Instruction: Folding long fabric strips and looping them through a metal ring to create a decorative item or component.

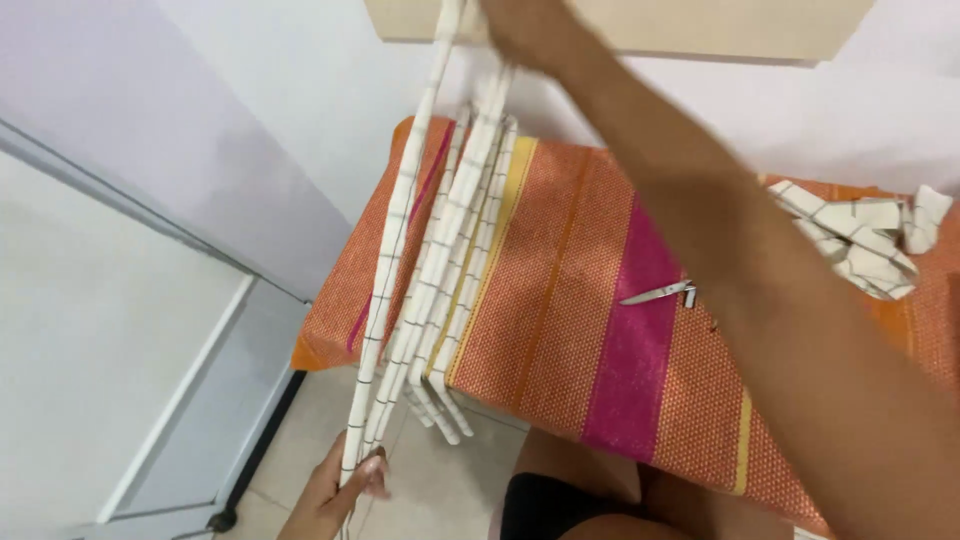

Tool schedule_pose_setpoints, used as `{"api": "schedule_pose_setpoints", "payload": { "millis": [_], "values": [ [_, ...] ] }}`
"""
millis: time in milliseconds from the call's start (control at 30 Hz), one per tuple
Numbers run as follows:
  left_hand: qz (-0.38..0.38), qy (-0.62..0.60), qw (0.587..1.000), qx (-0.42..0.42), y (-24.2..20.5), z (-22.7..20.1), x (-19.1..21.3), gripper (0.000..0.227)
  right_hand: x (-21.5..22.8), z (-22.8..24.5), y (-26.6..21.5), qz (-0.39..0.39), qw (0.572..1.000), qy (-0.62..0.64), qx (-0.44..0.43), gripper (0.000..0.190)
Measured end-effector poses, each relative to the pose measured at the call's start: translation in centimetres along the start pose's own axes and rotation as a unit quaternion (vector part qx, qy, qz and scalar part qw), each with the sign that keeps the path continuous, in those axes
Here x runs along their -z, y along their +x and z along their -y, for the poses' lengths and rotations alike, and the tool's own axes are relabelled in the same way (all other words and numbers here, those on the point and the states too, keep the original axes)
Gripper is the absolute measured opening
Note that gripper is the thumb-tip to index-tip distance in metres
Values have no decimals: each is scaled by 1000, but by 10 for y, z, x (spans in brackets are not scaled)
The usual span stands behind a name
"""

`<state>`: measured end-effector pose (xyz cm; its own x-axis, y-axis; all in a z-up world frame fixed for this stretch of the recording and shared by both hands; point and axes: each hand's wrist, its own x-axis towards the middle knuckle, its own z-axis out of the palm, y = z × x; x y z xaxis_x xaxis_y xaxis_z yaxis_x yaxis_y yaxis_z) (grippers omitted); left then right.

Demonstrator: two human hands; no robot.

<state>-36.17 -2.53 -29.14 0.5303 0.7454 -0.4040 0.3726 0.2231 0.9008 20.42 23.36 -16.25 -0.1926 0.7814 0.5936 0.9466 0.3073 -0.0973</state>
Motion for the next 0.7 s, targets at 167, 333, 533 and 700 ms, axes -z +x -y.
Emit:
{"api": "schedule_pose_setpoints", "payload": {
  "millis": [167,333,533,700],
  "values": [
    [-371,349,825,-244,79,83,-5,67,123,164,-79,59,849,381,-361,75],
    [-441,337,725,-407,86,-56,-99,43,105,51,-297,-49,987,1,-153,41],
    [-185,248,865,-396,139,-143,-212,53,145,11,-455,71,938,-127,-313,54],
    [63,164,856,-486,175,-198,-308,49,132,4,-489,-21,903,-292,-313,6]
  ]
}}
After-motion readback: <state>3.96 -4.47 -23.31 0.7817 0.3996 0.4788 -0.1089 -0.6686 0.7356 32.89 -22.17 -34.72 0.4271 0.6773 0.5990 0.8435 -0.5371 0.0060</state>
